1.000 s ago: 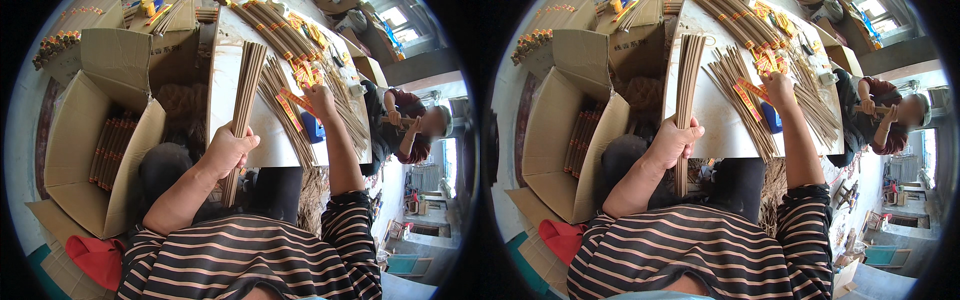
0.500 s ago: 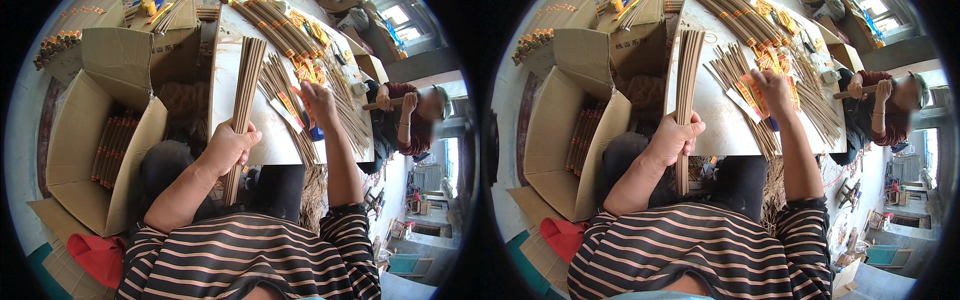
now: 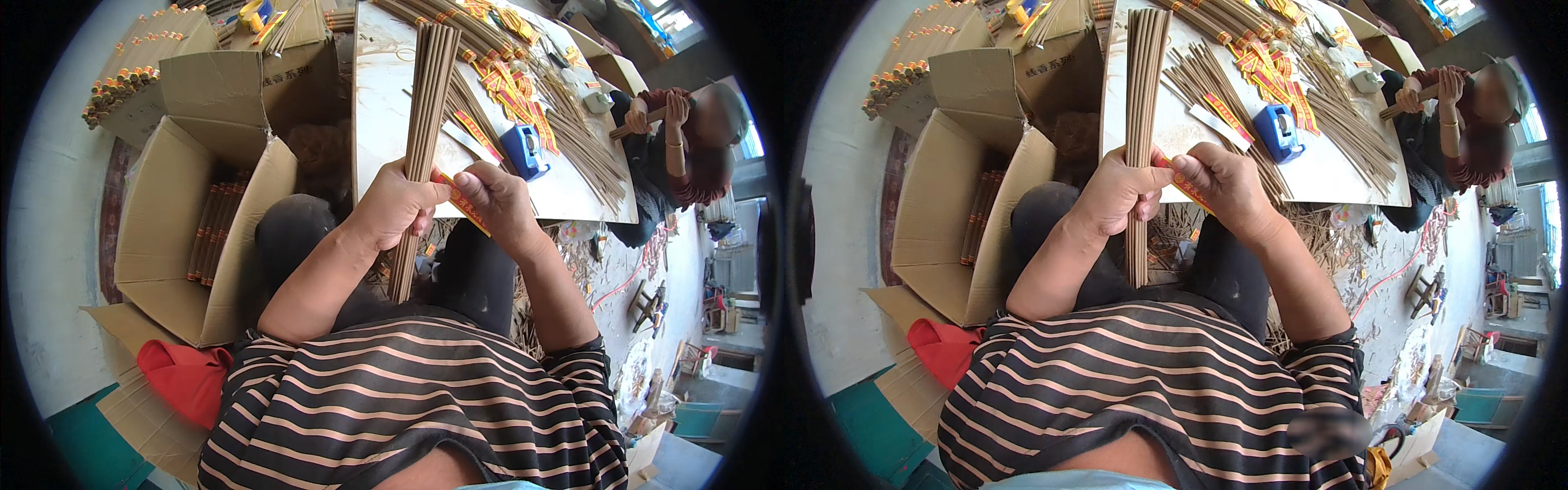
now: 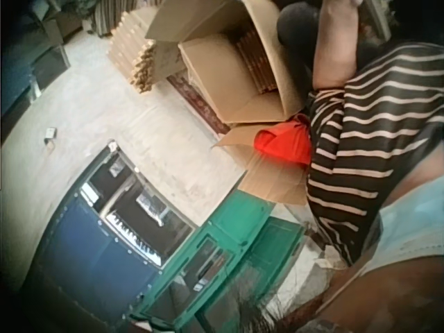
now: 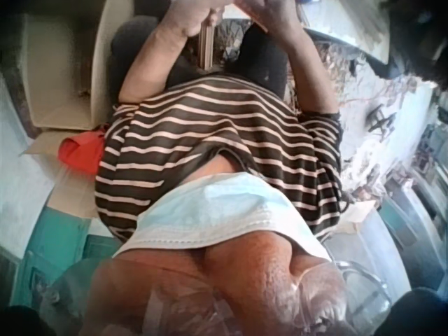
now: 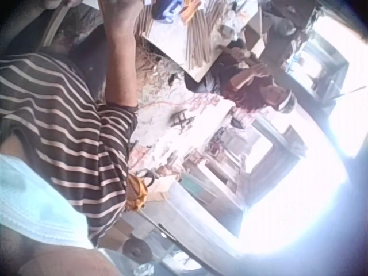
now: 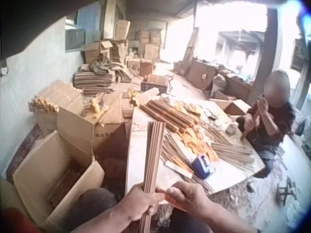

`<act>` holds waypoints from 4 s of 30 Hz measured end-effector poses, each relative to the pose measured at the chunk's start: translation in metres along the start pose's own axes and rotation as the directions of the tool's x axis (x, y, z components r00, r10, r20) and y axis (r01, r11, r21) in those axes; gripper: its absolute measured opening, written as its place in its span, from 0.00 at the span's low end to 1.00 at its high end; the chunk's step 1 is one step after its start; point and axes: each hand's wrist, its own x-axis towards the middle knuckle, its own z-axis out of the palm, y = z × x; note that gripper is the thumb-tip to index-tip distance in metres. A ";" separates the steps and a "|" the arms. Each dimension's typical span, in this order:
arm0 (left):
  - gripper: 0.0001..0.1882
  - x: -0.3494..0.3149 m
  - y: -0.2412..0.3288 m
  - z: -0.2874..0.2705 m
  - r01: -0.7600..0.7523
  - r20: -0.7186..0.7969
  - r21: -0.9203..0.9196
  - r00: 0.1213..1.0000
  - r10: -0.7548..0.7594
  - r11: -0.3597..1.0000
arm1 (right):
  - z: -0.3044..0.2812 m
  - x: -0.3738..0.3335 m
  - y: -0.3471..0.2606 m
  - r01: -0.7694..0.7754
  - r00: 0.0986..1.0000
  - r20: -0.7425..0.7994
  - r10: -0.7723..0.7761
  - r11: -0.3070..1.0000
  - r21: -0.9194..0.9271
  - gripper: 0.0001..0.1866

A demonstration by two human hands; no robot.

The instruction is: The person gathers thin wooden sticks into bundles, wraps the ends with small colorful paper labels, and places the finished bundles into a cardboard box. The person repeats this process multiple times while seated at a low table.

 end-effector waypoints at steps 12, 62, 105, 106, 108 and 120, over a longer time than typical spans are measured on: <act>0.06 -0.042 0.017 0.039 0.023 0.006 0.308 1.000 -0.026 0.951 | -0.003 -0.055 -0.006 -0.152 0.988 0.079 0.130 0.810 0.566 0.10; 0.10 -0.069 -0.027 0.054 0.194 -0.027 0.633 0.973 -0.229 0.750 | 0.043 -0.062 -0.029 0.172 0.909 -0.318 0.269 0.452 0.875 0.06; 0.10 -0.063 -0.024 0.039 0.199 0.023 0.410 0.973 -0.228 0.890 | 0.033 -0.025 -0.020 0.271 0.922 -0.350 0.168 0.370 0.889 0.05; 0.10 -0.062 -0.023 0.040 0.204 0.020 0.412 0.972 -0.233 0.888 | 0.033 -0.024 -0.018 0.264 0.926 -0.342 0.160 0.375 0.889 0.05; 0.11 -0.062 -0.023 0.039 0.214 0.016 0.410 0.970 -0.242 0.886 | 0.032 -0.024 -0.019 0.254 0.915 -0.353 0.197 0.398 0.881 0.05; 0.11 -0.059 -0.026 0.032 0.155 0.018 0.410 0.984 -0.178 0.899 | 0.025 -0.020 -0.023 0.211 0.935 -0.326 0.136 0.528 0.823 0.08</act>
